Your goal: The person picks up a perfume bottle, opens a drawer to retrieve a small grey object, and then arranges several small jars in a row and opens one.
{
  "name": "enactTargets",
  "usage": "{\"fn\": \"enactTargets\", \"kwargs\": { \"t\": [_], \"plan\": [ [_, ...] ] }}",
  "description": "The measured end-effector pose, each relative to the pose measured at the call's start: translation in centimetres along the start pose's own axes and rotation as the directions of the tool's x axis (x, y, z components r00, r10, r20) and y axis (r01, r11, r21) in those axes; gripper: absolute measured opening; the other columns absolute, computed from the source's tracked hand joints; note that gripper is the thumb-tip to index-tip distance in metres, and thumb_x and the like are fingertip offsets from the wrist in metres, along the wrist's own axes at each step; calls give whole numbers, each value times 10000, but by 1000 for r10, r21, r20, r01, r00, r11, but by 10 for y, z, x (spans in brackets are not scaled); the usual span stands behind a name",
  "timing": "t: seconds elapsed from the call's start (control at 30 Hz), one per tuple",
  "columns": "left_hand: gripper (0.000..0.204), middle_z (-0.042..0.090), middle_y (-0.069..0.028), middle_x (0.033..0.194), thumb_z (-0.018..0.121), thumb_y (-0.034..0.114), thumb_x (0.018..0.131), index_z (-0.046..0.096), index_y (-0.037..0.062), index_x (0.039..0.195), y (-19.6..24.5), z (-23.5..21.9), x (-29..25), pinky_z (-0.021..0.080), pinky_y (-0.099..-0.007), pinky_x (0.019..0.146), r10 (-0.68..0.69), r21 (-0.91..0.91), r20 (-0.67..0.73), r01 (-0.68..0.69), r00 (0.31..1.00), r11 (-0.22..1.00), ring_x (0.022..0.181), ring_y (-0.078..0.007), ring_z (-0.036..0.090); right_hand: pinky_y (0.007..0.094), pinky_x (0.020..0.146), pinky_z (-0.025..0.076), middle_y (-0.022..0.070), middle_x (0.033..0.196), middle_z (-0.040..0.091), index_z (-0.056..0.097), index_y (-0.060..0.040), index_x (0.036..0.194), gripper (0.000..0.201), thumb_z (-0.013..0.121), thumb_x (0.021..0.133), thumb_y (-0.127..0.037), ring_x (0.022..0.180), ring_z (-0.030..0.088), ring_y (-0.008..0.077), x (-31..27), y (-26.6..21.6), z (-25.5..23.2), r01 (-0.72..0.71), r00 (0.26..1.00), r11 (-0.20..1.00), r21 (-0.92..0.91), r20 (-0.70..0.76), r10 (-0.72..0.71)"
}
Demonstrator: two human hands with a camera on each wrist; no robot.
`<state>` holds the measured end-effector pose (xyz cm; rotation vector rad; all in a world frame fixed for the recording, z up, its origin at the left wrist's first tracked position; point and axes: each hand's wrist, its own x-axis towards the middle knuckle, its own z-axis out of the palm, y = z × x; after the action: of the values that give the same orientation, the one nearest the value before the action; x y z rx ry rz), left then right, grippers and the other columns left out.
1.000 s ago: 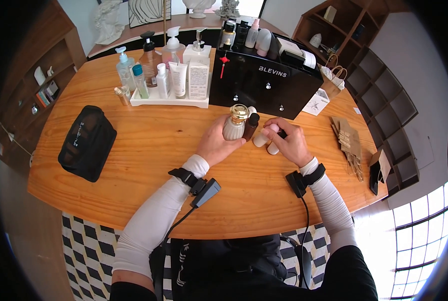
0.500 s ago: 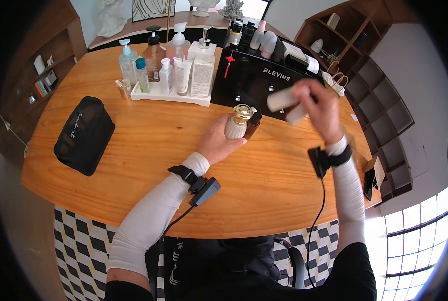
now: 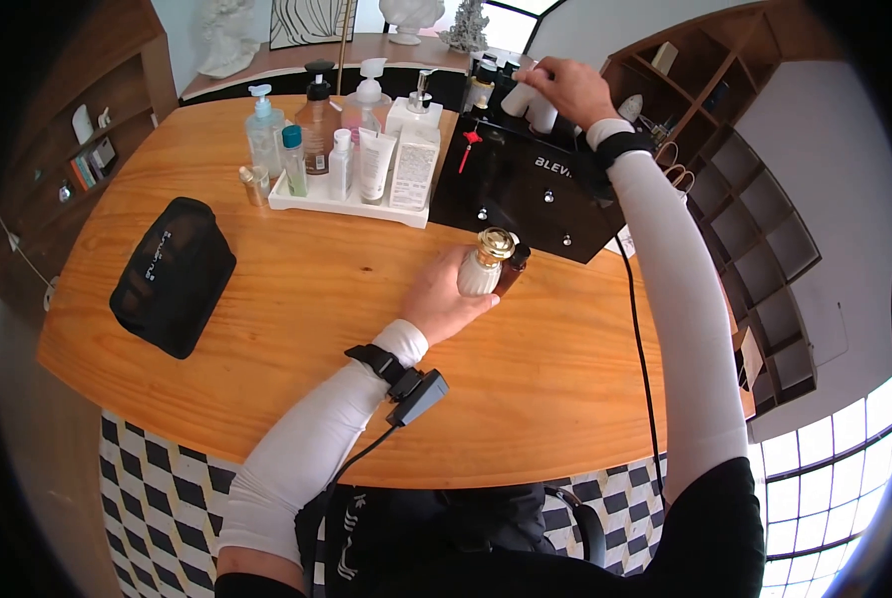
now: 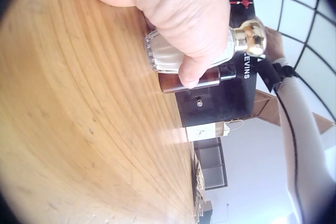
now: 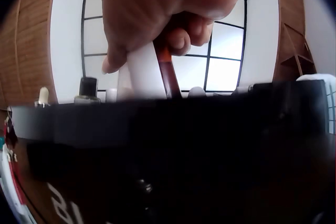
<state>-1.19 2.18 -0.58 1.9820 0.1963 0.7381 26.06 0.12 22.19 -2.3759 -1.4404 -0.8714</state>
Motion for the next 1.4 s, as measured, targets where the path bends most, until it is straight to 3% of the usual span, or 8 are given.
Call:
{"fn": "enactTargets", "kwargs": {
  "t": [0.2,0.6,0.8,0.9,1.0,1.2,1.27,1.4],
  "plan": [
    [608,666,-170,1187,839,276,777,576,23,1264,-5,2,1,519,-427,943,-5,-16,0,5,1000,1000,1090,-350,654,454,785,529,127,840,728,770,-95,954,526,714,858,-609,851,693,365,14,-2,32,94,995,995,33,35,-95],
    [598,618,-187,1255,805,267,787,559,28,1277,1,-1,1,482,-458,1014,-62,-48,62,65,996,997,1182,-378,590,415,898,559,193,1071,744,705,-59,1228,594,831,812,-463,999,728,309,21,7,-6,2,985,969,246,169,-45],
    [568,623,-177,1232,799,253,790,561,31,1255,4,-2,0,485,-462,997,-60,-89,83,68,995,994,1165,-383,595,355,813,581,139,953,771,734,-13,1142,499,805,862,-419,891,752,245,-36,-16,-70,263,954,932,249,-209,-213],
    [560,626,-171,1222,800,243,785,561,35,1247,2,-1,1,488,-463,986,-95,-90,101,104,990,991,1153,-380,600,313,718,572,97,878,766,737,-4,1101,401,823,862,-315,798,718,155,-99,-44,-82,245,969,869,431,-67,-239],
    [555,623,-187,1200,790,224,773,555,30,1238,-3,3,1,491,-458,975,-80,-72,68,85,995,994,1142,-374,605,325,756,582,155,1029,746,720,10,1145,487,880,783,-273,889,722,198,-152,-56,-68,139,913,799,585,236,-332],
    [607,651,-200,1148,779,168,733,536,-27,1254,1,2,1,513,-426,933,-144,-71,-47,140,989,988,1077,-338,653,387,849,571,183,1071,740,705,16,1163,458,832,805,-239,955,726,327,-193,-63,-19,111,877,793,599,316,-362],
    [610,650,-205,1147,766,157,719,538,-29,1254,0,1,2,512,-424,931,-155,-77,-76,149,985,986,1075,-348,653,387,860,566,187,1051,733,704,9,1141,345,752,844,-160,950,716,364,-193,-65,-13,-31,863,823,567,430,-264],
    [601,653,-213,1127,762,155,719,539,-31,1246,3,-2,2,513,-428,926,-151,-48,-100,147,983,988,1064,-352,655,415,857,562,187,1007,724,705,-1,1096,271,649,837,-53,952,701,381,-190,-53,-4,52,853,805,592,393,-344]
  ]
}}
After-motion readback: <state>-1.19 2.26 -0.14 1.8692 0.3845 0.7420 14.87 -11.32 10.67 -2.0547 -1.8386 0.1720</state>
